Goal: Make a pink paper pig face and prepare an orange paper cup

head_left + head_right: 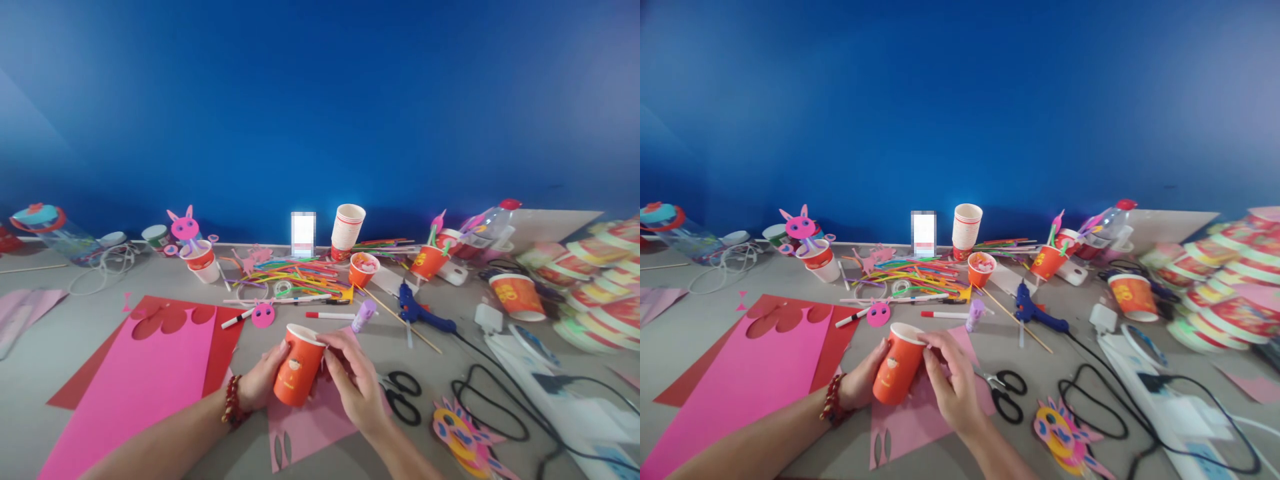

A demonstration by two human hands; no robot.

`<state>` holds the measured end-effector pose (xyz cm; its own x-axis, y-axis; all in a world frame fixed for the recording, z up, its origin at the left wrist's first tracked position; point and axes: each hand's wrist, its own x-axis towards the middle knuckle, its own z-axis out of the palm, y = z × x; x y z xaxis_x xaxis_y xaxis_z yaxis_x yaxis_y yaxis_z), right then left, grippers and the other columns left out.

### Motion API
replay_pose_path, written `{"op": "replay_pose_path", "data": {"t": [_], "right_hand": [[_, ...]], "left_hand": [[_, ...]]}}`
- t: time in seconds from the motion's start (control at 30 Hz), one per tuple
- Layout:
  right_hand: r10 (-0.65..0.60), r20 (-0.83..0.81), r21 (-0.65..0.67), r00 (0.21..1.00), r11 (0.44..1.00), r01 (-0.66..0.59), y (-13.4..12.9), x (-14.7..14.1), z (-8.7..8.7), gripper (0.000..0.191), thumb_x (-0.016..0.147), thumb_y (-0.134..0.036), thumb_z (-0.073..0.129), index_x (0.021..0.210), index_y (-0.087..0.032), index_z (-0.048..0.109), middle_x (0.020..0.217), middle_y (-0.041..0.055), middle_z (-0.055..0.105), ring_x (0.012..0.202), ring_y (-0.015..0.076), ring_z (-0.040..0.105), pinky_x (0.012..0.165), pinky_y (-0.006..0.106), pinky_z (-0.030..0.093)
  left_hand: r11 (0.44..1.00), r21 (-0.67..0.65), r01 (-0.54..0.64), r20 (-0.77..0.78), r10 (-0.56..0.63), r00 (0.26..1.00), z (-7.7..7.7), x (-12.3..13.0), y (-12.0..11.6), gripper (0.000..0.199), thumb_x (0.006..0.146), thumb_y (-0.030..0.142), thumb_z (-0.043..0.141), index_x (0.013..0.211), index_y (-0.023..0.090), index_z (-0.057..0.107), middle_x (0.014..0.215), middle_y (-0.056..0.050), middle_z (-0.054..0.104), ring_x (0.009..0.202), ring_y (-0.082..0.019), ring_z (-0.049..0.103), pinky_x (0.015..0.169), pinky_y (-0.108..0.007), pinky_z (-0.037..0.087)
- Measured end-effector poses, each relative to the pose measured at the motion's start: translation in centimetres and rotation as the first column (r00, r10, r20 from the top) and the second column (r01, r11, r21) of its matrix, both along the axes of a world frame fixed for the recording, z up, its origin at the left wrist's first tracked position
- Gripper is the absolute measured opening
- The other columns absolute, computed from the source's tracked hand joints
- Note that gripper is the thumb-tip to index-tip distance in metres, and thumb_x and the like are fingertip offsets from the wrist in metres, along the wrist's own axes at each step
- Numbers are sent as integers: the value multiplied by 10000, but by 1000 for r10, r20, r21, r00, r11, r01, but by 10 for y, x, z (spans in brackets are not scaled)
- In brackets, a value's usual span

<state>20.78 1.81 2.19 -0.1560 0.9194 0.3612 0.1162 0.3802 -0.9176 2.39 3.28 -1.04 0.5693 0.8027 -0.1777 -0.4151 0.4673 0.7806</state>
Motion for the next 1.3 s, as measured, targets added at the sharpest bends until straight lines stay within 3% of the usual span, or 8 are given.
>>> {"op": "replay_pose_path", "data": {"t": [0.1,0.2,0.37,0.57,0.73,0.93,1.03,1.3], "right_hand": [[32,1,59,999,998,-32,0,2,4,233,974,-240,451,1100,-248,648,1073,81,632,941,217,636,841,339,535],[7,-2,124,1000,992,-7,-1,3,5,272,957,-219,443,1179,-250,597,1176,100,599,1117,257,571,936,393,494],[14,-11,74,1000,997,-14,-3,3,-1,434,919,-253,486,1350,-239,437,1345,135,479,1214,289,512,915,400,522],[47,73,94,996,994,-53,-3,3,-2,484,912,-247,492,1388,-246,402,1421,137,428,1297,311,452,1000,448,476],[22,118,100,993,994,-33,-1,1,-2,527,890,-252,558,1393,-242,399,1433,141,430,1310,307,448,1025,444,468],[22,205,91,978,995,-41,3,0,-2,506,896,-273,584,1379,-239,436,1410,123,486,1299,289,472,1059,447,438],[34,239,106,970,992,-61,5,1,0,456,897,-262,573,1342,-233,481,1401,116,497,1312,289,454,1075,446,419],[8,249,111,968,993,-37,4,1,-4,611,867,-306,633,1426,-240,397,1432,123,484,1316,301,461,1068,450,434]], "left_hand": [[987,142,-78,14,77,997,2,0,0,561,783,589,666,1103,128,648,935,-119,716,807,-226,690,756,-332,545],[949,290,-125,-31,140,990,5,-1,2,660,722,468,782,1272,179,560,1185,-126,651,1077,-282,615,955,-394,471],[856,499,-137,-190,262,946,12,-2,5,728,676,391,835,1299,211,504,1279,-130,586,1177,-313,544,1012,-424,427],[764,640,-82,-283,334,899,8,-3,3,736,731,368,793,1347,207,423,1324,-146,532,1214,-316,511,1031,-424,420],[721,685,-101,-316,420,851,1,-5,4,642,770,348,756,1321,210,457,1301,-127,543,1181,-298,529,1009,-397,438],[721,689,-71,-329,399,856,2,-3,4,573,804,379,716,1283,205,455,1191,-107,601,1043,-257,599,919,-349,485],[716,695,-59,-346,406,846,3,-2,3,592,806,392,713,1298,210,440,1251,-115,574,1102,-269,574,955,-357,466],[700,713,-21,-406,437,803,4,-2,2,655,794,381,725,1338,217,399,1323,-132,533,1208,-297,524,1013,-396,434]]}}
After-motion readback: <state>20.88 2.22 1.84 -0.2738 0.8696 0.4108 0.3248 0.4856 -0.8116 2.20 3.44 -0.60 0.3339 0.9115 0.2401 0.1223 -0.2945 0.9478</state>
